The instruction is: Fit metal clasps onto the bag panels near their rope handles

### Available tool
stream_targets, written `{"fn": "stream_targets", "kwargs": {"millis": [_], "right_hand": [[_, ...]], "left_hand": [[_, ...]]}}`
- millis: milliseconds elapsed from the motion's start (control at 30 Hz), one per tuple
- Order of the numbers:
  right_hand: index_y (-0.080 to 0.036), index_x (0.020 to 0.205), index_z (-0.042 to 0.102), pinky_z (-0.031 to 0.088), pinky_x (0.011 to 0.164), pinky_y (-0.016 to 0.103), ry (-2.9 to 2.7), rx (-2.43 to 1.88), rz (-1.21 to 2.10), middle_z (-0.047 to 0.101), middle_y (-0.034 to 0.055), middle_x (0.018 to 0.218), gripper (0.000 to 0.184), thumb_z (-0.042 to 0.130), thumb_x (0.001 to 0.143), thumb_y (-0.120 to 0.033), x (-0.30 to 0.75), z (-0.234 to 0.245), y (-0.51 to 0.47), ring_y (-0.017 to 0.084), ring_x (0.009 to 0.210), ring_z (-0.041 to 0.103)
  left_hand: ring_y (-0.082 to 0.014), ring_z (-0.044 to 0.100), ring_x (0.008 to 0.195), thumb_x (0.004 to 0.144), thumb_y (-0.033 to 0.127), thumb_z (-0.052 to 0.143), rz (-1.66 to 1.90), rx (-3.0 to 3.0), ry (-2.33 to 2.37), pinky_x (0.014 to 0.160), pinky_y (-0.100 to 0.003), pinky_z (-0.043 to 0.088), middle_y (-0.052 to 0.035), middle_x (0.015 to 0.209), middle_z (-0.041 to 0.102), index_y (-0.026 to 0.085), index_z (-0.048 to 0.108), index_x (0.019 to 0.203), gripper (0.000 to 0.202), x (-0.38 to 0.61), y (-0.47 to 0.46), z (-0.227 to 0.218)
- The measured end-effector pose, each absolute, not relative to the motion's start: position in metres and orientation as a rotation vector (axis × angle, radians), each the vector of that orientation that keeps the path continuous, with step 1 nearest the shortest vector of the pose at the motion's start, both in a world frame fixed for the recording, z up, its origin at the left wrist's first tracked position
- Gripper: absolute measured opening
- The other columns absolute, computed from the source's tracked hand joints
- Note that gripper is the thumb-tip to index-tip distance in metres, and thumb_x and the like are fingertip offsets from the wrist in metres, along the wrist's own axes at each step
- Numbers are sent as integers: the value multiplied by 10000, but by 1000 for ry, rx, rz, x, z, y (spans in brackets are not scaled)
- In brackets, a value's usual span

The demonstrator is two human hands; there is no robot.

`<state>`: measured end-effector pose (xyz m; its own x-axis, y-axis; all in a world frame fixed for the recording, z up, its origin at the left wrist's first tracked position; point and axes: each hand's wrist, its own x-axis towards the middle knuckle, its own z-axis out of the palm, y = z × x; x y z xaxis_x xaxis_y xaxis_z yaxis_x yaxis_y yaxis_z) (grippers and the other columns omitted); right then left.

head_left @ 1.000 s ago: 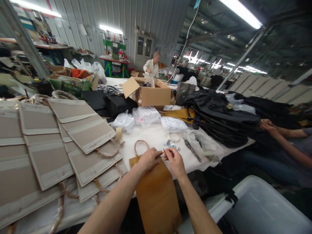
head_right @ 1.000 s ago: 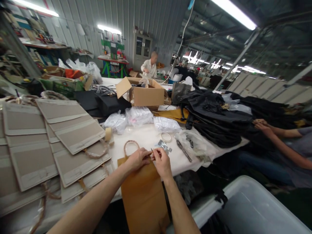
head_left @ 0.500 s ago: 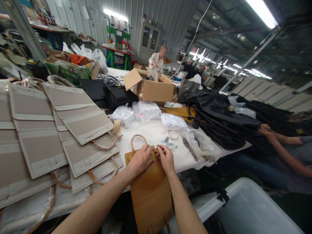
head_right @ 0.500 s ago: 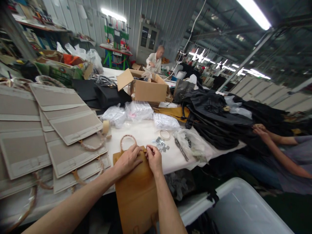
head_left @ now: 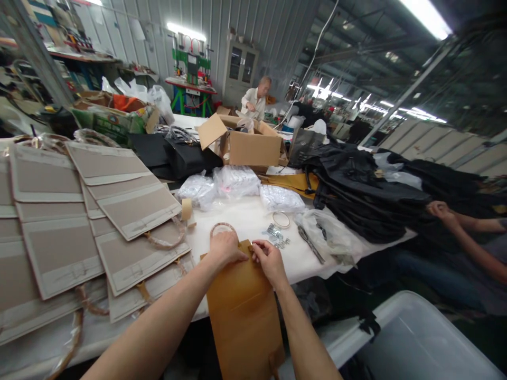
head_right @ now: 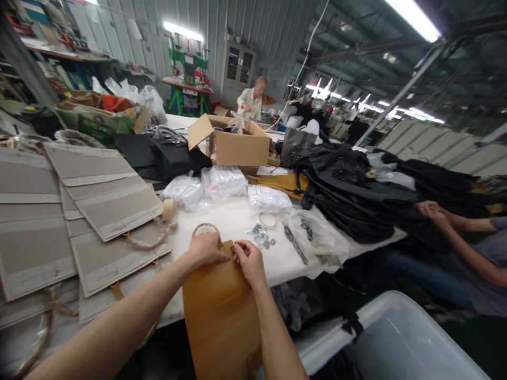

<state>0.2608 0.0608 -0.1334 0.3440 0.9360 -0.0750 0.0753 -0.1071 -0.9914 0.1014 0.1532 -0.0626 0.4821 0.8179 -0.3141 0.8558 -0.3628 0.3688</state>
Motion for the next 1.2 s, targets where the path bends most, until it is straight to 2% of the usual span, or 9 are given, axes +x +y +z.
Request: {"fn": "stream_targets", "kwargs": {"millis": [67,133,233,333,500,600,733,1033,1200], "right_hand": [[-168,1034,702,464,579,271,-937,-1478,946,671,-3,649,380,730,884,-516,261,-134,60,155,572,597],[-167,1040,700,460,574,263,-923,-1467,930,670,-7,650,373,730,890,-508,262,-133,59,143,563,577],[-172,1040,701,455,573,252,-919,-1437,916,673,-8,670,345,733,899,-486,261,-132,56,131,571,567],[-181,1029,703,447,559,244,-898,-1405,897,682,-2,711,319,736,904,-473,261,-133,54,122,577,565],[-188,1050,702,414,524,237,-911,-1416,898,670,-2,715,313,730,911,-467,260,-134,52,128,590,568],[-198,1043,704,427,540,243,-980,-1449,883,655,-9,719,287,720,922,-457,260,-131,49,133,602,575],[-212,1044,711,481,603,258,-1092,-1483,796,664,6,824,237,701,946,-427,259,-129,45,134,646,605],[-230,1078,730,535,643,282,-1212,-1565,628,642,31,933,222,650,988,-416,254,-131,42,149,691,634],[-228,1080,734,543,625,283,-1237,-1591,614,642,37,928,240,645,993,-433,253,-130,42,154,682,644]], "left_hand": [[-379,743,979,676,543,834,-126,2173,1367,826,-387,568,-196,992,790,136,769,966,504,105,156,-64],[-357,752,970,800,528,705,-99,2113,1371,822,-375,561,-186,967,796,153,776,925,402,106,157,-66],[-353,735,1060,915,504,547,-26,2042,1392,887,-385,539,-202,1058,789,154,766,982,419,106,155,-68],[-326,732,1068,945,497,523,16,1958,1376,858,-347,531,-200,1104,781,144,741,1022,423,108,155,-73],[-231,742,843,953,437,588,71,1835,1305,673,-260,493,-129,919,792,138,724,955,328,110,162,-86],[-189,709,712,956,429,606,102,1771,1288,590,-243,454,-86,810,770,142,719,928,311,109,165,-93],[-171,664,620,943,413,624,138,1707,1277,542,-247,423,-62,732,738,143,720,892,291,108,167,-100],[-197,692,723,882,392,689,199,1618,1279,603,-260,445,-83,807,767,151,732,871,245,109,168,-105],[-176,696,718,880,349,675,216,1572,1273,590,-246,448,-53,840,784,168,743,901,195,109,167,-107]]}}
